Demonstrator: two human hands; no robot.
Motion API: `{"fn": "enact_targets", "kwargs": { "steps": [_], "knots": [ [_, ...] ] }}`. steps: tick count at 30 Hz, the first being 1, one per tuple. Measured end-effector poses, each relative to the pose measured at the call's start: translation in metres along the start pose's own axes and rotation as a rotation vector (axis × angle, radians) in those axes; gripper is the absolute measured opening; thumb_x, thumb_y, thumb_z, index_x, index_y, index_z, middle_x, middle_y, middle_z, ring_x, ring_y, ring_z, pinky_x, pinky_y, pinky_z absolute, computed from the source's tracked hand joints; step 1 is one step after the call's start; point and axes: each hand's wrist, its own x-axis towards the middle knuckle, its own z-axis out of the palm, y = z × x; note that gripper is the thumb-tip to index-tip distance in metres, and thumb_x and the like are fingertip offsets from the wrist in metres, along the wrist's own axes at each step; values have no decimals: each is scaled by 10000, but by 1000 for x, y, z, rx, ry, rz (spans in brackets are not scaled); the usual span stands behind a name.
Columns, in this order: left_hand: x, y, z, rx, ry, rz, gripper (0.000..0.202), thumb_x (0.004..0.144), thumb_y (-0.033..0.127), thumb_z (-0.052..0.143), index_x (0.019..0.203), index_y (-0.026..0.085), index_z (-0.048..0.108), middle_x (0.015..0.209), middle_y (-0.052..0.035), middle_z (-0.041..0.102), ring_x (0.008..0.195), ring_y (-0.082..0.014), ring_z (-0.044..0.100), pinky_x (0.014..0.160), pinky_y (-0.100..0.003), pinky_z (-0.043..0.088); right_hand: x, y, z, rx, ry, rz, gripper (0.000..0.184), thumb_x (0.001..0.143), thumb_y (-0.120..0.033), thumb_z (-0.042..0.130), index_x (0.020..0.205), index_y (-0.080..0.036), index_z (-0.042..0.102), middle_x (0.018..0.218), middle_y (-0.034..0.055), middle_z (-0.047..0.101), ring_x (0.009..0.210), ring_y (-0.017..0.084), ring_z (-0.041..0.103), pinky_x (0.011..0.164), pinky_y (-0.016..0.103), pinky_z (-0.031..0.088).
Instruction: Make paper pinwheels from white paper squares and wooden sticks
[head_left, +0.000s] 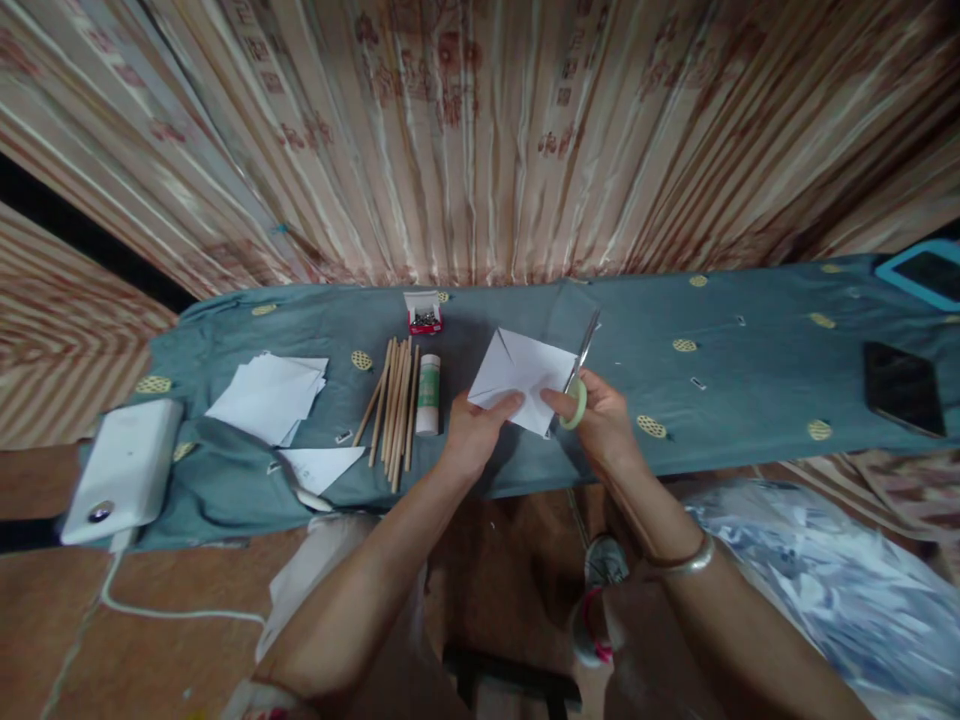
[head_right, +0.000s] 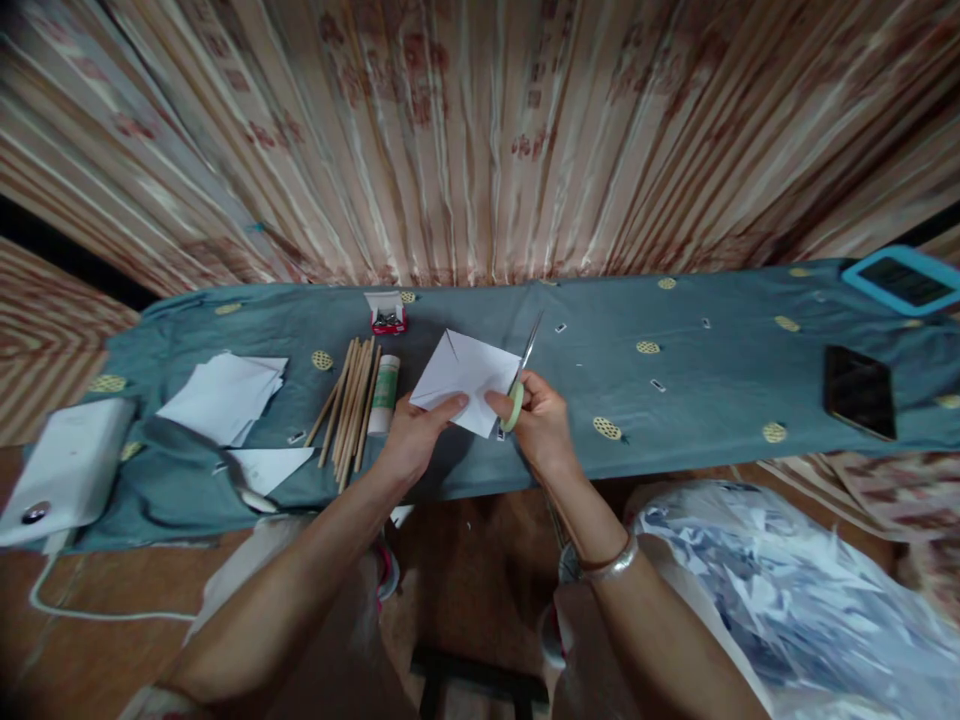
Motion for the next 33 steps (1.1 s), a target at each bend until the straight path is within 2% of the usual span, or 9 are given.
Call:
{"fn": "enact_targets", "kwargs": {
  "steps": [4, 8, 12, 15, 18, 24, 33],
  "knots": [
    [5, 4, -7, 11, 24, 52, 309, 544, 267, 800, 803, 128, 706, 807, -62, 738, 698, -179, 650, 664, -288, 502, -7, -1, -2, -60, -89, 2, 391, 635, -544, 765, 803, -225, 613, 632, -28, 617, 553, 125, 518, 517, 248, 412],
    [9, 17, -16, 44, 79, 98, 288, 533, 273, 800, 753, 125, 687, 719, -39, 709, 623, -153, 614, 598, -265, 475, -21, -2, -8, -92, -289, 53, 475, 684, -615, 715, 914, -207, 635, 739, 28, 688, 663, 157, 588, 586, 263, 452],
    [13, 26, -21, 70, 143, 129, 282, 505, 265, 802, 727, 142, 678, 709, -27, 701, 653, -164, 627, 618, -271, 488, -39, 4, -10, -145, -498, 137, 479, 711, -606, 706, 967, -207, 636, 741, 27, 678, 666, 159, 590, 616, 271, 454],
    [15, 27, -22, 87, 150, 160, 237, 514, 255, 797, 680, 148, 666, 679, -23, 689, 645, -166, 626, 607, -270, 485, -47, 11, -8, -160, -575, 201, 463, 714, -586, 717, 965, -205, 639, 721, 12, 652, 621, 135, 554, 567, 249, 414],
    [16, 23, -21, 86, 139, 195, 229, 505, 246, 798, 667, 147, 670, 653, -15, 676, 623, -158, 613, 603, -269, 485, -50, 13, -6, -163, -599, 232, 480, 693, -597, 728, 943, -196, 641, 687, 2, 629, 592, 121, 521, 533, 236, 388],
    [17, 16, -19, 59, 84, 193, 260, 507, 269, 803, 686, 126, 681, 658, -23, 682, 603, -150, 600, 600, -271, 483, -47, 8, -3, -169, -555, 270, 531, 624, -653, 742, 827, -181, 609, 657, -1, 617, 578, 111, 522, 538, 233, 416],
    [18, 14, -19, 54, 85, 200, 244, 507, 257, 809, 666, 126, 678, 634, -12, 664, 563, -127, 565, 567, -254, 454, -46, 5, -1, -179, -544, 250, 543, 627, -667, 727, 816, -178, 586, 606, -22, 580, 533, 90, 467, 500, 224, 391]
  ]
}}
